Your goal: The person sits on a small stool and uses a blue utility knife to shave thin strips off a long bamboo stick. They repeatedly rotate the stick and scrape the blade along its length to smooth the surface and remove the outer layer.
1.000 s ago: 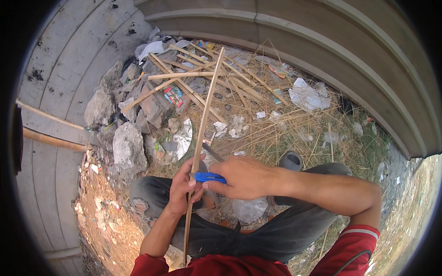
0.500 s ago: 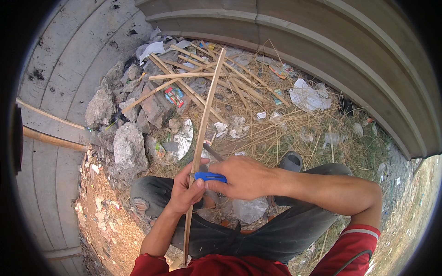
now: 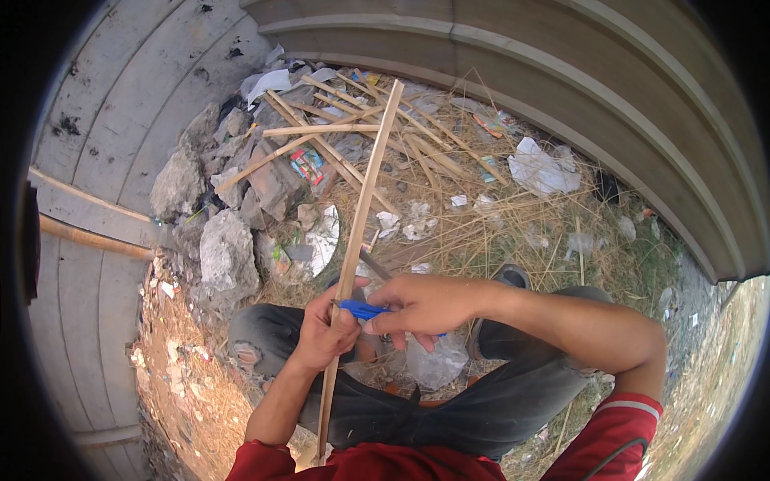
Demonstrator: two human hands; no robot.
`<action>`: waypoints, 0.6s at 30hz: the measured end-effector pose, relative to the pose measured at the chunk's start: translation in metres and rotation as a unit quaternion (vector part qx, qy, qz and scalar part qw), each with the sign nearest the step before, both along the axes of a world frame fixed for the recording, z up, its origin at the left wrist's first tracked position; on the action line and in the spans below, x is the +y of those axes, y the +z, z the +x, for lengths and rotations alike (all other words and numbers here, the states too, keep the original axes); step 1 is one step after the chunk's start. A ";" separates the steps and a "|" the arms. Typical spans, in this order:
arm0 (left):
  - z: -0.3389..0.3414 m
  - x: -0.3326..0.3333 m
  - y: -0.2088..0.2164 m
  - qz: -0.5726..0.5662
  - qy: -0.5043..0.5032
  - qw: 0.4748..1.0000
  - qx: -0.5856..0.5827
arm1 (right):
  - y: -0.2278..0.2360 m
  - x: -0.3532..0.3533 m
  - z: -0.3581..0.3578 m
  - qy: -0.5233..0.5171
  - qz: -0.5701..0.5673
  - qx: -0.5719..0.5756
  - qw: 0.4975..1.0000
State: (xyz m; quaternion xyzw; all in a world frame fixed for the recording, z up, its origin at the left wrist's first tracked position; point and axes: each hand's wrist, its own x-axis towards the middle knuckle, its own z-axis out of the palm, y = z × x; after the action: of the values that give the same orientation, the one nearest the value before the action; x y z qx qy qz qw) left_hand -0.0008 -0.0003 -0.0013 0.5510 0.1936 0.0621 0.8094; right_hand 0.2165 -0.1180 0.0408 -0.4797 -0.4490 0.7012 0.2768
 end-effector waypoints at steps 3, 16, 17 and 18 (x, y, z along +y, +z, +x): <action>0.001 -0.002 0.001 -0.002 -0.011 1.000 -0.003 | 0.005 -0.001 0.005 0.016 -0.030 0.029 0.999; 0.000 -0.001 0.005 0.009 -0.009 0.999 -0.043 | 0.001 0.000 0.004 0.025 -0.007 0.010 1.000; 0.000 -0.001 0.005 0.013 -0.007 0.999 -0.043 | 0.002 0.000 0.004 0.027 -0.008 0.008 1.000; 0.002 -0.003 0.006 0.023 -0.001 0.999 -0.041 | 0.002 0.000 0.003 0.028 -0.008 0.006 1.000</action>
State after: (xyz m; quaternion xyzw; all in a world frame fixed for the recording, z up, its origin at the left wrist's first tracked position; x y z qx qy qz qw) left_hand 0.0013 -0.0032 0.0045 0.5666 0.1581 0.0879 0.8039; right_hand 0.2199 -0.1184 0.0428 -0.4646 -0.4548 0.7155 0.2557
